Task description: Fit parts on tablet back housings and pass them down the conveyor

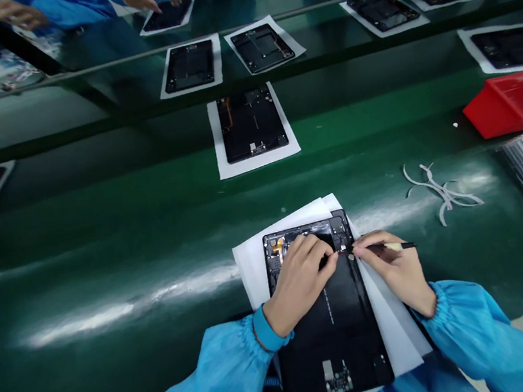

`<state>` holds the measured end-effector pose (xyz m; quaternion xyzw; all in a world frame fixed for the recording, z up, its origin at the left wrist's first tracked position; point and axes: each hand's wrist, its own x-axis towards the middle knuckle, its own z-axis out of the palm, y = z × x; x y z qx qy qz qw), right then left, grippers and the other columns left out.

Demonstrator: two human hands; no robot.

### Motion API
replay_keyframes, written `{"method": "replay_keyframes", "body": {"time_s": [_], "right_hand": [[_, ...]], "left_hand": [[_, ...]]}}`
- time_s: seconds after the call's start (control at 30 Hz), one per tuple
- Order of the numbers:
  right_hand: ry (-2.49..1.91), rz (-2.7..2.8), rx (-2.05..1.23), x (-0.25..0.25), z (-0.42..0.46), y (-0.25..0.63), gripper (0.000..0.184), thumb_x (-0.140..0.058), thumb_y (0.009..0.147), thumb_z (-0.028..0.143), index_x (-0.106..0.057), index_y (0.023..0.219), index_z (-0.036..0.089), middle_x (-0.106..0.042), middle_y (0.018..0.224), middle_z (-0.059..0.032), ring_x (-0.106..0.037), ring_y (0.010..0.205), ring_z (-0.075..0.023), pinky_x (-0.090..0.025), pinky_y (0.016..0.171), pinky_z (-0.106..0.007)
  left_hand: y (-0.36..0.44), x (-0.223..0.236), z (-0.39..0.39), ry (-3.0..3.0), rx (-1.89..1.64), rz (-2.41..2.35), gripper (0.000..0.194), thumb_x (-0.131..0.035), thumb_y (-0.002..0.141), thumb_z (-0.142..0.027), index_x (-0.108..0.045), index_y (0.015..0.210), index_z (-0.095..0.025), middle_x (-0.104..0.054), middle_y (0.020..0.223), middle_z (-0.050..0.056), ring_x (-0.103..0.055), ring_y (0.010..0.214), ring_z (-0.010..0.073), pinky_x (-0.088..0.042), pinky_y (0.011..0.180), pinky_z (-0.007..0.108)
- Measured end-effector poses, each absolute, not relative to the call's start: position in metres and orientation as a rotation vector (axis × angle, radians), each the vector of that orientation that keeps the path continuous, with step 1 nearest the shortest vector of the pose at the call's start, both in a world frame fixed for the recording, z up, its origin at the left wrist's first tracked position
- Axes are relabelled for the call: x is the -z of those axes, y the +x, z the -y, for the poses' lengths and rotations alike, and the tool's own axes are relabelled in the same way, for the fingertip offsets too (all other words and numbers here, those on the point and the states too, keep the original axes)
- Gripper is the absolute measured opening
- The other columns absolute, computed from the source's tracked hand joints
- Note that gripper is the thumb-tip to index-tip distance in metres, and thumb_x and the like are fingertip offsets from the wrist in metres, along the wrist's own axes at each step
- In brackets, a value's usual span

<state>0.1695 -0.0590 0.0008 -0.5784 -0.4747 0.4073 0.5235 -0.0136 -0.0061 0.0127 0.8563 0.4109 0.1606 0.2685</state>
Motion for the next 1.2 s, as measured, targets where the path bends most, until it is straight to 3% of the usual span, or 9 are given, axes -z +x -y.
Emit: {"method": "replay_keyframes", "body": {"time_s": [1.2], "right_hand": [[-1.429, 1.235, -0.973, 0.0012, 0.0639, 0.1771, 0.006, -0.068, 0.083, 0.024, -0.069, 0.078, 0.022, -0.071, 0.082, -0.0039, -0.067, 0.079, -0.0197, -0.056, 0.071, -0.032]], "left_hand": [[-0.0105, -0.0184, -0.0012, 2.129, -0.423, -1.18, 0.017, -0.062, 0.085, -0.02, -0.058, 0.068, -0.02, -0.061, 0.076, 0.0, -0.055, 0.078, 0.0184, -0.041, 0.075, 0.034]]}}
